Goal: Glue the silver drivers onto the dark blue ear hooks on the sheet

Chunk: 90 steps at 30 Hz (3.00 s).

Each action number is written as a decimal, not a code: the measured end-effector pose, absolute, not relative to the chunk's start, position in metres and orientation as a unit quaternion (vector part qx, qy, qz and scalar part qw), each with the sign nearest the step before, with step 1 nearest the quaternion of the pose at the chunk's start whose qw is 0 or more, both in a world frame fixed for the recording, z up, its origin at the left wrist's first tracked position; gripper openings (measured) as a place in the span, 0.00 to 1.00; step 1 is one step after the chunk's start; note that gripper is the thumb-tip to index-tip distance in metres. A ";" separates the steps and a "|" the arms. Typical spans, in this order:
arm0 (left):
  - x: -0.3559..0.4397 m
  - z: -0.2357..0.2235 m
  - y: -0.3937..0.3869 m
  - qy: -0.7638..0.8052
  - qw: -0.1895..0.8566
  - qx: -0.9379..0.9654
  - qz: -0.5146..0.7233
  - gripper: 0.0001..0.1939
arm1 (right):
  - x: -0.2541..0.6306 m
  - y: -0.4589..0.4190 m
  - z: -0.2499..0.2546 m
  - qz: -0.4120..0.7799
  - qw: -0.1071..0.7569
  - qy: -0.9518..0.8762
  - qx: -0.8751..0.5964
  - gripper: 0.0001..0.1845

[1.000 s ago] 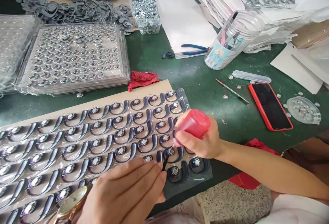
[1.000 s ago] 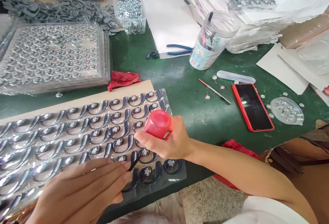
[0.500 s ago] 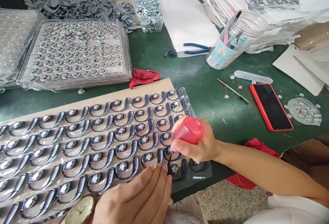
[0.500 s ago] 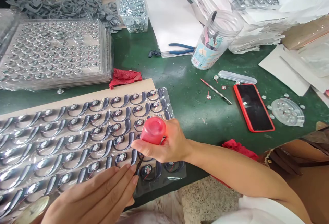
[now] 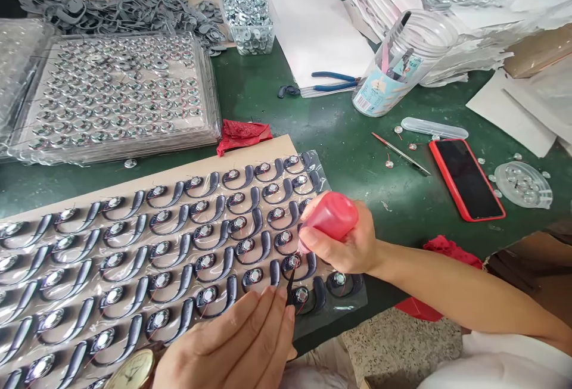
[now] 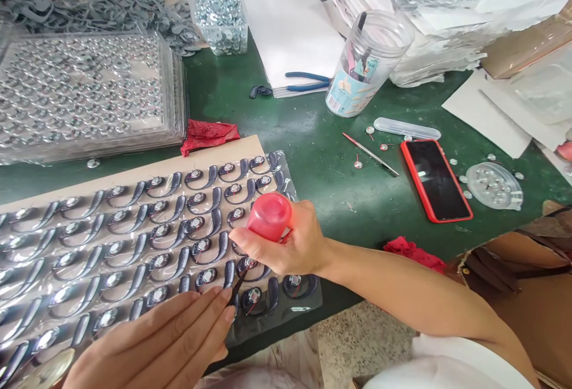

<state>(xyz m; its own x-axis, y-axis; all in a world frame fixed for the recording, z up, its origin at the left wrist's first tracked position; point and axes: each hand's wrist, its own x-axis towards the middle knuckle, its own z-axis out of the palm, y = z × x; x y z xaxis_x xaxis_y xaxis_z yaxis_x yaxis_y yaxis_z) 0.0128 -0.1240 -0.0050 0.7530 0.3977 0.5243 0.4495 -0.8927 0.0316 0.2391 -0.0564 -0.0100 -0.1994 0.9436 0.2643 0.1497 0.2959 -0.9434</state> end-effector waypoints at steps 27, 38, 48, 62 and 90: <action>0.014 0.005 -0.112 -0.287 -0.100 -0.891 -0.337 0.10 | 0.242 -0.056 -0.010 0.388 0.474 -0.662 -0.431 0.16; 0.003 0.012 -0.092 -0.285 -0.207 -0.876 -0.330 0.16 | 0.238 -0.060 -0.019 0.360 0.467 -0.699 -0.404 0.16; -0.001 0.016 -0.094 -0.262 -0.205 -0.882 -0.334 0.14 | 0.249 -0.049 0.018 0.556 0.433 -0.598 -0.382 0.18; 0.020 0.001 -0.150 -0.257 -0.017 -0.907 -0.332 0.14 | 0.242 -0.087 -0.009 0.544 0.467 -0.604 -0.349 0.16; 0.022 -0.005 -0.165 -0.233 0.062 -0.932 -0.270 0.16 | 0.241 -0.087 -0.014 0.346 0.493 -0.700 -0.384 0.17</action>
